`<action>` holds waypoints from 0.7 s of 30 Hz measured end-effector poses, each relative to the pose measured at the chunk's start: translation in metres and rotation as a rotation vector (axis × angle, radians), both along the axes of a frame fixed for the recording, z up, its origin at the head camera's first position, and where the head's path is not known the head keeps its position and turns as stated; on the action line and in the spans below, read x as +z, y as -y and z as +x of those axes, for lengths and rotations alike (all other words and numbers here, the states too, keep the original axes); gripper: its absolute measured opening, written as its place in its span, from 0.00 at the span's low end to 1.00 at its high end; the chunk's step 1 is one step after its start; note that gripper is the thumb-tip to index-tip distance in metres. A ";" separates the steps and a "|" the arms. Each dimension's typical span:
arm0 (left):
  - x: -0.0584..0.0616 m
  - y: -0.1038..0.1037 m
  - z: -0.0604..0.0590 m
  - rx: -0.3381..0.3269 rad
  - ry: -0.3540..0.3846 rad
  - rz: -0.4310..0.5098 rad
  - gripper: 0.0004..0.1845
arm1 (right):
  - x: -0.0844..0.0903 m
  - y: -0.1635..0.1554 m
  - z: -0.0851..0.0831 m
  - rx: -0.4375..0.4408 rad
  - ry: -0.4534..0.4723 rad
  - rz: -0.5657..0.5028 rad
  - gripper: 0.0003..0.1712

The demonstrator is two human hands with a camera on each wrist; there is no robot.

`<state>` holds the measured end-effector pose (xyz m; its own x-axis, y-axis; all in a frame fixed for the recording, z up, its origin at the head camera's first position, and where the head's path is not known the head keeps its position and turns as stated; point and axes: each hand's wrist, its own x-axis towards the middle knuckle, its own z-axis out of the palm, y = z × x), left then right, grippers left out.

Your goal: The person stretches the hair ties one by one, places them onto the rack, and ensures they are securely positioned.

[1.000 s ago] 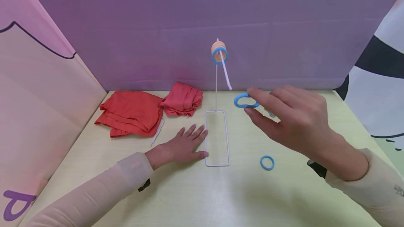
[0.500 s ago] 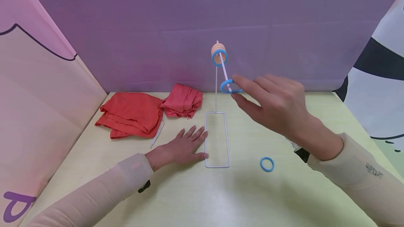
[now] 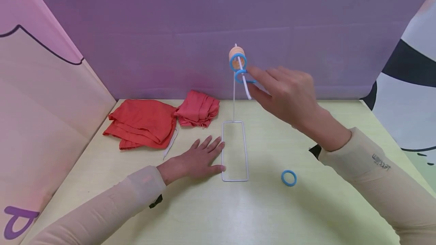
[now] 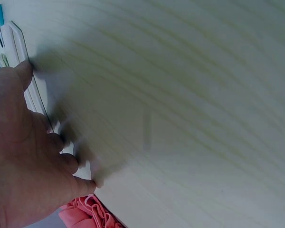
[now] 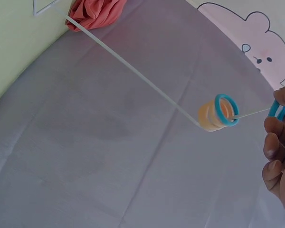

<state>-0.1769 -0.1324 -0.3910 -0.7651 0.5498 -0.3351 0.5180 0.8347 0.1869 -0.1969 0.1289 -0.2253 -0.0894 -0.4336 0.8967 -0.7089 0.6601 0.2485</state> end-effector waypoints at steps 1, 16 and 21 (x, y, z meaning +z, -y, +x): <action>0.000 0.000 0.000 0.001 0.000 -0.001 0.46 | 0.000 0.001 -0.003 -0.004 0.003 -0.003 0.12; -0.002 0.001 -0.001 0.007 0.003 -0.017 0.47 | -0.001 0.007 -0.030 -0.121 0.055 0.018 0.11; -0.003 0.000 -0.001 0.010 0.001 -0.025 0.47 | -0.001 0.008 -0.036 -0.138 0.048 0.009 0.10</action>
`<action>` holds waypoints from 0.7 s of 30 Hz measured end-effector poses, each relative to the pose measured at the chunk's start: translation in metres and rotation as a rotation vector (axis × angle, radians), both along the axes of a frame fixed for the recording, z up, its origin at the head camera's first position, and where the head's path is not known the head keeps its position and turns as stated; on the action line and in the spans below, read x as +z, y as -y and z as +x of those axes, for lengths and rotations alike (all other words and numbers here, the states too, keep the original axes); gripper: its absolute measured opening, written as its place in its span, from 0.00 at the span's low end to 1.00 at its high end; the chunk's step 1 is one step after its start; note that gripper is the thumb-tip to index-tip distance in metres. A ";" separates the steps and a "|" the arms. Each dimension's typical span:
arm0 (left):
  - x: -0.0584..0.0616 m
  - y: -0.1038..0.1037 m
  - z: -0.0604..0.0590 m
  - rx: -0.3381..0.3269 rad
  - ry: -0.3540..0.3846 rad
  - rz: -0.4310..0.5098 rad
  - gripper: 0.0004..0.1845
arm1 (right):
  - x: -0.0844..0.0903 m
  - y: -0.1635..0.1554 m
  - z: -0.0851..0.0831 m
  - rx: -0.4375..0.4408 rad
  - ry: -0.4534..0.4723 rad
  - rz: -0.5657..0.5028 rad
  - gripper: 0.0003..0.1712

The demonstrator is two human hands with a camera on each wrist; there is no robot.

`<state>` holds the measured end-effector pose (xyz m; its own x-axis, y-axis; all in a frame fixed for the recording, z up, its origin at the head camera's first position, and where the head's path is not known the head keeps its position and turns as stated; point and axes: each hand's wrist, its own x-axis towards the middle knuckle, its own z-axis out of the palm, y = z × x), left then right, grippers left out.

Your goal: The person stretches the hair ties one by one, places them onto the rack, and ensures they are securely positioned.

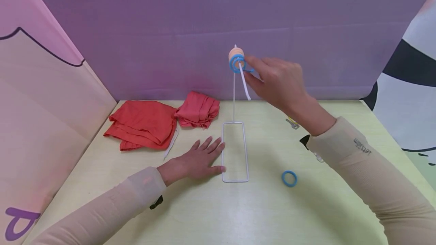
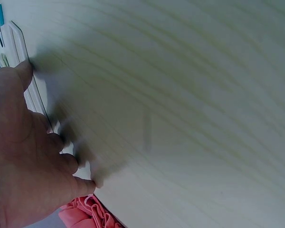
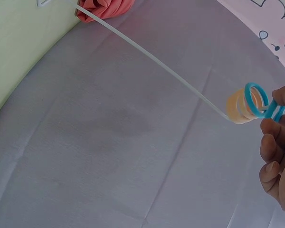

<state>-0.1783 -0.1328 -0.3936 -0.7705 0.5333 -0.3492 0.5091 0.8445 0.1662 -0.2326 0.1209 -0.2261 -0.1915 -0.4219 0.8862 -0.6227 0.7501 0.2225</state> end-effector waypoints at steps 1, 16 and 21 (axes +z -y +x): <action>0.000 0.000 0.000 -0.001 -0.002 0.002 0.47 | 0.000 0.000 -0.001 -0.002 -0.002 0.000 0.10; 0.002 0.000 0.001 -0.010 -0.007 0.008 0.47 | -0.001 0.001 -0.011 -0.030 0.007 0.013 0.10; 0.003 0.000 0.000 -0.014 -0.005 0.013 0.46 | -0.001 0.000 -0.010 -0.045 0.024 0.027 0.11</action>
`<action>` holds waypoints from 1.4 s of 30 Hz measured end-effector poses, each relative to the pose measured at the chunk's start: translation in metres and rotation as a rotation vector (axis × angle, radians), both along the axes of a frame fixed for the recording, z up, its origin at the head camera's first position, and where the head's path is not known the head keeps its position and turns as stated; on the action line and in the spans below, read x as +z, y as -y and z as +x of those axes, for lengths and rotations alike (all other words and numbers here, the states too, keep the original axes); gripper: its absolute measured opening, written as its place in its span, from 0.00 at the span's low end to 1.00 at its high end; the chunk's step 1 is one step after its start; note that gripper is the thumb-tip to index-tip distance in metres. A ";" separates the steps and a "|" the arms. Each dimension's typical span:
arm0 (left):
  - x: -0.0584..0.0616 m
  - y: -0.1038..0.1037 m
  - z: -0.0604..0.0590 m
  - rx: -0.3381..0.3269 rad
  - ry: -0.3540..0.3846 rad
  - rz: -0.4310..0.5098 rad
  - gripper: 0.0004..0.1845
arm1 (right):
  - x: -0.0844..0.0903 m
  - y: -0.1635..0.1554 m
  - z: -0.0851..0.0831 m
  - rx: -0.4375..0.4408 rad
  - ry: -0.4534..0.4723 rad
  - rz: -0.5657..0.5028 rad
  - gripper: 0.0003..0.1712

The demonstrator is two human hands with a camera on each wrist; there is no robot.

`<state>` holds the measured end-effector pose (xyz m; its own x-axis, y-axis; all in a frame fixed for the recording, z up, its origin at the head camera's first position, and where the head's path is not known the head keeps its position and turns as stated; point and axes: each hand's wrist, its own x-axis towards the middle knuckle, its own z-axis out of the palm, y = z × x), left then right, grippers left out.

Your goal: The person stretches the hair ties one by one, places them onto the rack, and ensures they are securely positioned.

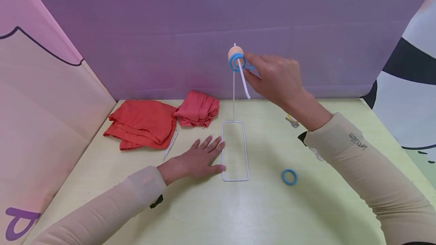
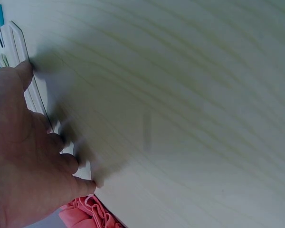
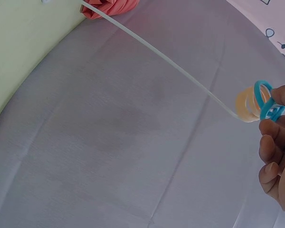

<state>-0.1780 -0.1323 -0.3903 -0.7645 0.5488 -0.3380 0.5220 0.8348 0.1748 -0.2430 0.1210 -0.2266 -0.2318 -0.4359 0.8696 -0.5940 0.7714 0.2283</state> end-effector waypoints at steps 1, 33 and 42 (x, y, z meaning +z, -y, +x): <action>0.000 0.000 0.000 -0.002 -0.002 0.000 0.47 | 0.000 -0.001 0.000 -0.005 0.004 0.002 0.11; 0.005 -0.001 0.001 -0.032 -0.041 0.019 0.46 | -0.095 -0.093 0.104 -0.157 0.919 0.236 0.28; 0.006 -0.002 0.002 -0.018 -0.030 0.014 0.46 | -0.133 -0.113 0.128 -0.211 1.136 0.316 0.35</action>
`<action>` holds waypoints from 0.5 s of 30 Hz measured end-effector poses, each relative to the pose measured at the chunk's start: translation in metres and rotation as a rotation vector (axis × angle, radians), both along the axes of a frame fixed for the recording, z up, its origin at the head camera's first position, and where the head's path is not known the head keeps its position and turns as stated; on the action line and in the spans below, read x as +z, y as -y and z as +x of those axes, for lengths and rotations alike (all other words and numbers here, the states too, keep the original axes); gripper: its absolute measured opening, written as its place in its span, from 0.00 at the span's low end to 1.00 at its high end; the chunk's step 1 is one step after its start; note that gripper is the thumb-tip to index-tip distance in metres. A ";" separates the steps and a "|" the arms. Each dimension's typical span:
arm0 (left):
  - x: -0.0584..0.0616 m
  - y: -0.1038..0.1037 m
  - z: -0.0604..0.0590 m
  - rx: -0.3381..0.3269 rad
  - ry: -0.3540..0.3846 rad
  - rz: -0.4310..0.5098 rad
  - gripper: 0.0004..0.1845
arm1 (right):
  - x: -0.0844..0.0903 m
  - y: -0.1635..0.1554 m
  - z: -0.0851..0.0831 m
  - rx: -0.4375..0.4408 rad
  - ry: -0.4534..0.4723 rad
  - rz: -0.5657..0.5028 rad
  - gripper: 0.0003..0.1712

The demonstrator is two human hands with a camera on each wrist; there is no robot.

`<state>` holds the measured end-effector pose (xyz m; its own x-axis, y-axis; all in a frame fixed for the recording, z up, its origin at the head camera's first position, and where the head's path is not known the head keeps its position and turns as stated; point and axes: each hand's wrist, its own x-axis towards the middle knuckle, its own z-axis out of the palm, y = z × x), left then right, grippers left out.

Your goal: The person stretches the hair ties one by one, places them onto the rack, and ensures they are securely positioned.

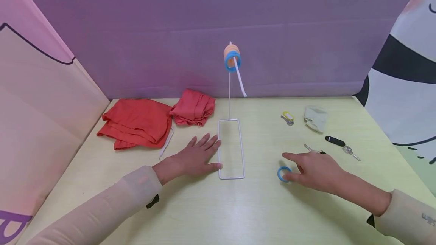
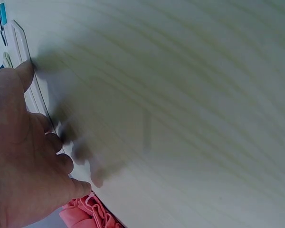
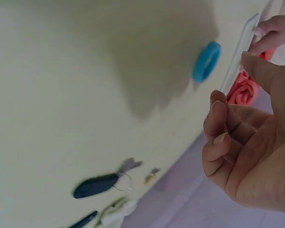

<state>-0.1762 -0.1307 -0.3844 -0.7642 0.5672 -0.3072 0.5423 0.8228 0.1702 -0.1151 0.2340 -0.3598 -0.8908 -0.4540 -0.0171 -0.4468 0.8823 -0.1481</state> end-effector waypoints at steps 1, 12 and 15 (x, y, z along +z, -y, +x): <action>0.000 0.000 0.000 0.001 -0.001 0.000 0.46 | -0.003 -0.001 0.001 -0.007 0.009 0.000 0.36; -0.005 0.001 -0.003 -0.005 -0.008 -0.003 0.46 | -0.023 -0.007 0.005 -0.028 0.038 -0.004 0.37; -0.005 0.001 -0.003 -0.012 -0.007 -0.001 0.46 | -0.025 -0.007 0.006 -0.026 0.037 -0.020 0.34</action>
<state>-0.1791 -0.1321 -0.3892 -0.7598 0.5758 -0.3020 0.5530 0.8165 0.1657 -0.1093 0.2408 -0.3852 -0.9011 -0.4317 -0.0414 -0.4181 0.8900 -0.1817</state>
